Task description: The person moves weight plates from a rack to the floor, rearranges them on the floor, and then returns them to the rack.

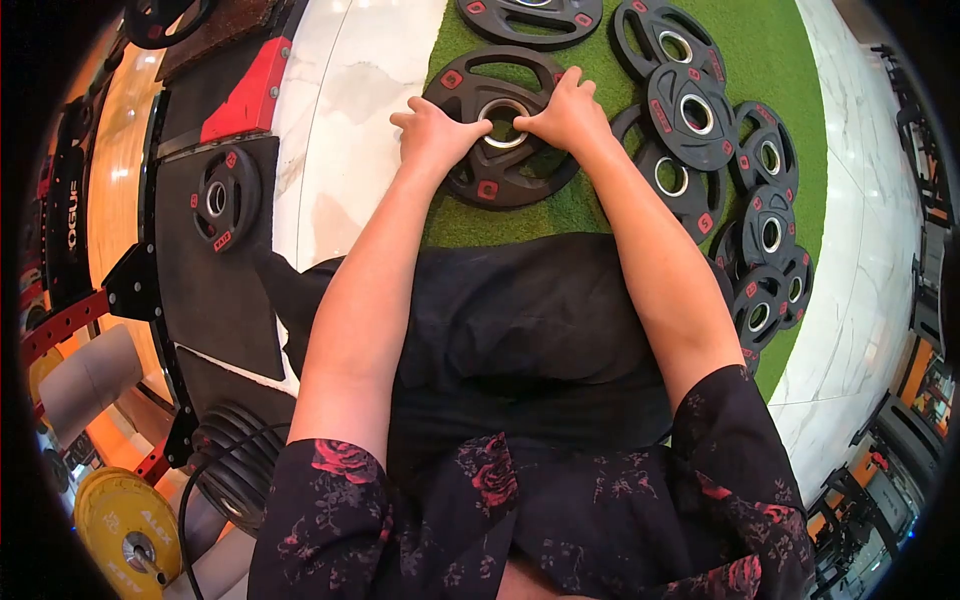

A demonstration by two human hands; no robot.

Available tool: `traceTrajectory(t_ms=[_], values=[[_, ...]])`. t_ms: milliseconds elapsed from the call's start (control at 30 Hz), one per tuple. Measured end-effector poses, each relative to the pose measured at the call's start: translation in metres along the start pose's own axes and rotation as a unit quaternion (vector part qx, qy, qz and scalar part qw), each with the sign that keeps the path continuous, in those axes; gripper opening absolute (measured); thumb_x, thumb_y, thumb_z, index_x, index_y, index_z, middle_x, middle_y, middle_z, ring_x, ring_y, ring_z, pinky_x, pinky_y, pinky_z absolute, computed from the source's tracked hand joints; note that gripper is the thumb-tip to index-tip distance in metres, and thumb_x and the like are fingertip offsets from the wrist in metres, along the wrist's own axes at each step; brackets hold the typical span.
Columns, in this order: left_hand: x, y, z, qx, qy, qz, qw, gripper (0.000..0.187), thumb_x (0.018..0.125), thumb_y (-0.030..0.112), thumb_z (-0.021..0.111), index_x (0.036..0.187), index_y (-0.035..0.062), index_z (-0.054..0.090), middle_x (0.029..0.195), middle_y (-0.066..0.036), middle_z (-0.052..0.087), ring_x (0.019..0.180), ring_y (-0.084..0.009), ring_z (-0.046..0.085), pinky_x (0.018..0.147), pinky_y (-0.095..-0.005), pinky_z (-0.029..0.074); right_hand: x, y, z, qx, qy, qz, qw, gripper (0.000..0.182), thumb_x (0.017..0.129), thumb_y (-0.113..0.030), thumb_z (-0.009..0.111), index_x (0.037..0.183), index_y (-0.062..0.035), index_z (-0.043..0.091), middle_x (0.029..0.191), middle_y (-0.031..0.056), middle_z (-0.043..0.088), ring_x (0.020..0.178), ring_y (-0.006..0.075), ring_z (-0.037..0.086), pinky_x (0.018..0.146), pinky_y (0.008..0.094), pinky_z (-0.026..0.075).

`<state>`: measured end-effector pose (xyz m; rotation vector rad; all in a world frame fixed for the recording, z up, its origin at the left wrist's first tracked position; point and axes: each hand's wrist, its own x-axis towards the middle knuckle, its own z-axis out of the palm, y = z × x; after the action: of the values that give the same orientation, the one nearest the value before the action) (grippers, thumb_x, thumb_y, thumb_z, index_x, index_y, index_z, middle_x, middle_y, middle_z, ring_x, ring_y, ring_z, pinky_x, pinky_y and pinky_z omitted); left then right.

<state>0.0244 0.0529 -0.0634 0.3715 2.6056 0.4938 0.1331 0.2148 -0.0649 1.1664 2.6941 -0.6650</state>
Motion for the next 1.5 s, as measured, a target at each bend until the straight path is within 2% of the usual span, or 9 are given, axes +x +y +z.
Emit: traceTrajectory(t_ms=[467, 733, 833, 967, 1067, 1200, 1300, 1433, 1500], values=[[0.04, -0.036, -0.135, 0.003, 0.072, 0.032, 0.997, 0.114, 0.06, 0.062, 0.087, 0.137, -0.0139, 0.05, 0.134, -0.032, 0.058, 0.124, -0.038, 0.061, 0.097, -0.0417, 0.057, 0.022, -0.122, -0.05, -0.022, 0.059, -0.11, 0.992, 0.126, 0.065, -0.066, 0.083, 0.142, 0.0197, 0.032, 0.132, 0.0451, 0.053, 0.122, 0.0517, 0.059, 0.102, 0.0475, 0.052], [0.013, -0.194, -0.294, 0.02, 0.255, 0.015, 0.967, 0.102, 0.063, 0.068, 0.083, 0.11, -0.0212, 0.065, 0.097, -0.029, 0.073, 0.117, -0.0411, 0.064, 0.088, -0.0416, 0.059, -0.031, -0.348, -0.046, 0.028, 0.073, -0.254, 0.964, 0.115, 0.072, -0.056, 0.085, 0.14, 0.0199, 0.032, 0.133, 0.0428, 0.053, 0.123, 0.0498, 0.059, 0.104, 0.0471, 0.051], [-0.026, -0.271, -0.345, 0.019, 0.154, -0.056, 0.986, 0.098, 0.06, 0.067, 0.084, 0.107, -0.018, 0.069, 0.123, -0.037, 0.065, 0.128, -0.0421, 0.058, 0.101, -0.044, 0.052, -0.083, -0.416, -0.012, 0.068, 0.038, -0.302, 0.95, 0.11, 0.076, -0.05, 0.083, 0.145, 0.0161, 0.03, 0.15, 0.0441, 0.035, 0.127, 0.0499, 0.057, 0.107, 0.0478, 0.049], [-0.078, -0.376, -0.351, 0.008, 0.233, -0.121, 0.965, 0.098, 0.06, 0.057, 0.087, 0.116, -0.0195, 0.063, 0.127, -0.04, 0.061, 0.128, -0.0475, 0.054, 0.106, -0.0457, 0.049, -0.128, -0.489, 0.072, 0.025, -0.075, -0.343, 0.936, 0.129, 0.07, -0.067, 0.08, 0.146, 0.0188, 0.022, 0.14, 0.04, 0.044, 0.12, 0.0478, 0.062, 0.101, 0.0467, 0.054], [-0.103, -0.44, -0.323, 0.014, 0.277, -0.177, 0.945, 0.097, 0.061, 0.048, 0.089, 0.124, -0.0169, 0.055, 0.127, -0.042, 0.058, 0.127, -0.0491, 0.053, 0.109, -0.0468, 0.046, -0.164, -0.513, 0.137, -0.039, -0.047, -0.43, 0.901, 0.108, 0.072, -0.07, 0.077, 0.131, 0.017, 0.054, 0.134, 0.0211, 0.05, 0.129, 0.0354, 0.044, 0.09, 0.0418, 0.06], [-0.125, -0.49, -0.287, 0.011, 0.233, -0.293, 0.927, 0.112, 0.064, 0.05, 0.089, 0.143, -0.0151, 0.042, 0.139, -0.041, 0.047, 0.126, -0.0469, 0.056, 0.107, -0.0442, 0.049, -0.193, -0.526, 0.193, -0.081, -0.103, -0.449, 0.884, 0.106, 0.07, -0.07, 0.08, 0.129, 0.0149, 0.055, 0.124, 0.0194, 0.051, 0.121, 0.0333, 0.051, 0.069, 0.0431, 0.065], [-0.128, -0.508, -0.261, -0.007, 0.225, -0.34, 0.913, 0.113, 0.067, 0.05, 0.088, 0.148, -0.011, 0.039, 0.14, -0.038, 0.047, 0.123, -0.046, 0.059, 0.105, -0.0446, 0.051, -0.2, -0.532, 0.222, -0.099, -0.154, -0.43, 0.884, 0.107, 0.07, -0.061, 0.086, 0.135, 0.0141, 0.045, 0.127, 0.0208, 0.05, 0.117, 0.0316, 0.059, 0.095, 0.0398, 0.058], [-0.123, -0.519, -0.24, -0.006, 0.215, -0.371, 0.904, 0.113, 0.067, 0.05, 0.088, 0.148, -0.011, 0.039, 0.14, -0.038, 0.047, 0.122, -0.0461, 0.06, 0.104, -0.0446, 0.052, -0.2, -0.536, 0.242, -0.112, -0.162, -0.415, 0.888, 0.1, 0.07, -0.064, 0.084, 0.128, 0.0124, 0.053, 0.119, 0.0177, 0.052, 0.114, 0.0286, 0.056, 0.093, 0.0384, 0.057], [-0.12, -0.518, -0.235, 0.007, 0.211, -0.394, 0.895, 0.112, 0.068, 0.053, 0.087, 0.148, -0.0101, 0.04, 0.14, -0.036, 0.048, 0.128, -0.0448, 0.056, 0.106, -0.046, 0.05, -0.193, -0.538, 0.255, -0.174, -0.08, -0.491, 0.85, 0.105, 0.071, -0.069, 0.079, 0.131, 0.0126, 0.054, 0.119, 0.0174, 0.05, 0.106, 0.0304, 0.055, 0.064, 0.0383, 0.06]])
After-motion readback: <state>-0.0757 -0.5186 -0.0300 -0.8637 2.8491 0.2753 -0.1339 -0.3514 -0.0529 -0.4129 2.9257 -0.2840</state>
